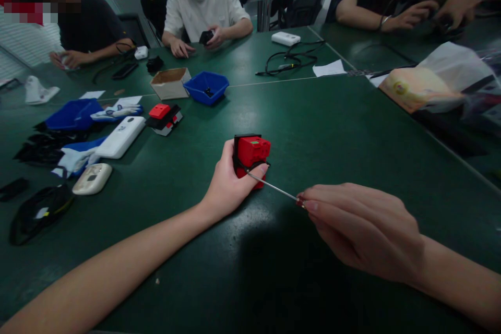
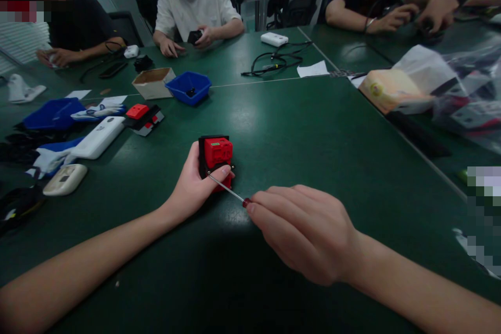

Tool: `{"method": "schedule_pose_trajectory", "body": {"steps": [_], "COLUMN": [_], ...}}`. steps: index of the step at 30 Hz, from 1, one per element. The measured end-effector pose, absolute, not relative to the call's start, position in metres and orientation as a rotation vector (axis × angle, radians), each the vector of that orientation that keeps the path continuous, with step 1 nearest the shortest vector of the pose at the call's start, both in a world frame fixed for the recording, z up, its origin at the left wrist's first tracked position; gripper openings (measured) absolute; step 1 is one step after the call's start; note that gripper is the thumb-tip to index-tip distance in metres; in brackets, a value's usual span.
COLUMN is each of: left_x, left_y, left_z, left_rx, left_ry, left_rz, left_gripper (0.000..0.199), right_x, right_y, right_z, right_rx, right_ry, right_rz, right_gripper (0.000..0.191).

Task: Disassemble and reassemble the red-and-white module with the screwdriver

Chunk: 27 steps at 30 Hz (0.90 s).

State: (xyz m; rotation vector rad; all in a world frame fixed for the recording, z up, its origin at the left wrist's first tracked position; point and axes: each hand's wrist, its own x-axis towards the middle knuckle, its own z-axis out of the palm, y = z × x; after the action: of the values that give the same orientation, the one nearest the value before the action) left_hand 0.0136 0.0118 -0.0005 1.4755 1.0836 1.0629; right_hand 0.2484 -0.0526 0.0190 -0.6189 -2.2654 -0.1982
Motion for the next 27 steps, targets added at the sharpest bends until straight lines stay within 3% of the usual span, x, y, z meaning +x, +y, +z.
{"method": "schedule_pose_trajectory", "body": {"steps": [21, 27], "left_x": [0.0137, 0.0130], "left_y": [0.0133, 0.0138], "left_z": [-0.0021, -0.0038], "left_rx": [1.493, 1.512], "left_ry": [1.078, 1.095], "left_rz": [1.092, 1.089], "left_gripper": [0.051, 0.050], "right_x": [0.2469, 0.2465], "right_y": [-0.0523, -0.0519], "right_z": [0.0220, 0.0208], "right_rx": [-0.708, -0.698], "right_ry": [-2.321, -2.375], "right_rz": [-0.293, -0.294], "right_gripper": [0.012, 0.019]}}
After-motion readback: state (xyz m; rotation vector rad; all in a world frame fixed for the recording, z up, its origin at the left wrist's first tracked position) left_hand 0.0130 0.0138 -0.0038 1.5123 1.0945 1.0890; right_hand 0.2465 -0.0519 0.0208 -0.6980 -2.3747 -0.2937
